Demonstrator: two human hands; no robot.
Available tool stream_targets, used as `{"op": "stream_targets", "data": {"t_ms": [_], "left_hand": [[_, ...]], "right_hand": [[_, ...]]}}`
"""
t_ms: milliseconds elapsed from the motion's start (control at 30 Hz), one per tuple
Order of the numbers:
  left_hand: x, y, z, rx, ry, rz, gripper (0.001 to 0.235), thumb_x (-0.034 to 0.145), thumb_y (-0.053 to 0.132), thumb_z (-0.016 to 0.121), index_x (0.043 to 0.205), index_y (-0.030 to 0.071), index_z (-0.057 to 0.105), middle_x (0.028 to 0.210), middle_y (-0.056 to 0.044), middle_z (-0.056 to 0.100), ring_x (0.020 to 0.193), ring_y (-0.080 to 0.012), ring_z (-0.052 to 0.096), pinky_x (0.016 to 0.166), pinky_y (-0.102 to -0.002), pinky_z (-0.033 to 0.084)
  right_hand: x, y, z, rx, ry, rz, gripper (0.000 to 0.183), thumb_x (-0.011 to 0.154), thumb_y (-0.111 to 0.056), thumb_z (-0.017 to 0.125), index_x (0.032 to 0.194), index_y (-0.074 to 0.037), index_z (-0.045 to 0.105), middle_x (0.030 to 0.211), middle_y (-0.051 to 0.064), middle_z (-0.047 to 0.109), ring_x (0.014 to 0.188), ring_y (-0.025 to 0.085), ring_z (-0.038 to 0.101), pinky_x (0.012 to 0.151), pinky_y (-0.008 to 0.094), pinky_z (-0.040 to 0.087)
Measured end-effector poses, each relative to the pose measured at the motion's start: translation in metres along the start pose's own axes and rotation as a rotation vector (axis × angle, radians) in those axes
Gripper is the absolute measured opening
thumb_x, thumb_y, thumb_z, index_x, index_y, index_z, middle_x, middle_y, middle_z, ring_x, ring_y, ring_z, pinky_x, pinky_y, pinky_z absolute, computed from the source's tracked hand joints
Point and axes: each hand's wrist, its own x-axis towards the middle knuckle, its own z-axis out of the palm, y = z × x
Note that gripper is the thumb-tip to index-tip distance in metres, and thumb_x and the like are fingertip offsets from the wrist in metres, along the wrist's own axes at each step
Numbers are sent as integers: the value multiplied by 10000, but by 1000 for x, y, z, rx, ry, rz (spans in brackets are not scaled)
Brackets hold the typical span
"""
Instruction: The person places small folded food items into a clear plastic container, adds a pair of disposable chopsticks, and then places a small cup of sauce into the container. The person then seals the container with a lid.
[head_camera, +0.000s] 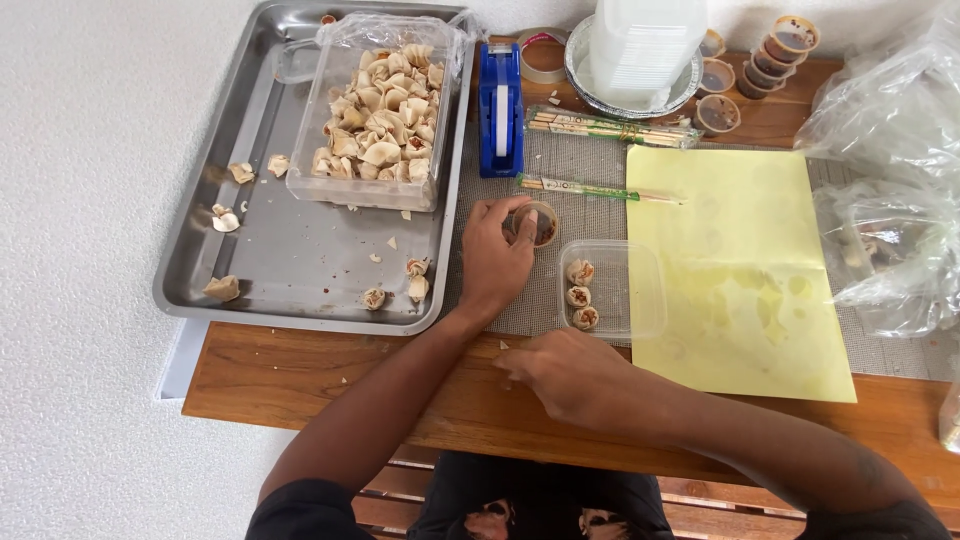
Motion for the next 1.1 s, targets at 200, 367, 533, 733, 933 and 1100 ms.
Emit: {"op": "stream_targets", "data": {"t_ms": [200,367,533,733,933,1100], "left_hand": [[-2,1,-1,16,-23,-5,293,949,146,625,1219,45,673,1142,-197,576,1111,-472,638,877,-550,579],[-3,0,2,15,-9,11,280,938,127,630,1199,41,682,1135,-196,580,1134,-477,633,901,-554,562],[-3,10,4,81,-24,-61,308,949,184,667,1243,112,611,1263,-131,547,1140,-296,620,1006,-441,575],[-2,32,-5,166,175,190,257,927,197,631,1182,167,651,1263,-141,430,1124,-312,534,947,-471,478],[12,25,5,400,100,211,425,988,411,510,1384,301,620,1671,-270,38,1509,-538,192,1180,-717,199],[12,23,8,342,13,183,590,1039,457,403,1536,142,446,1681,-270,-76,1552,-536,68,1169,-676,214]], "right_hand": [[-16,-19,-26,369,-59,-117,76,903,-173,752,905,-113,798,848,73,803,768,268,779,642,375,601],[2,7,19,146,93,-129,137,842,-220,808,851,-86,783,812,118,751,777,315,745,652,413,605],[1,11,30,-34,21,-163,364,788,107,564,1013,-68,790,817,95,655,776,341,641,614,482,522],[-14,2,-17,-26,383,-313,151,932,-168,701,1056,-102,757,917,77,734,848,290,641,696,424,522],[6,27,-106,494,668,29,252,963,-242,711,734,-146,754,639,-10,727,483,58,579,510,230,505],[77,75,-168,682,806,289,189,1013,-278,711,1111,-126,765,905,-2,736,812,81,653,656,243,506]]}}
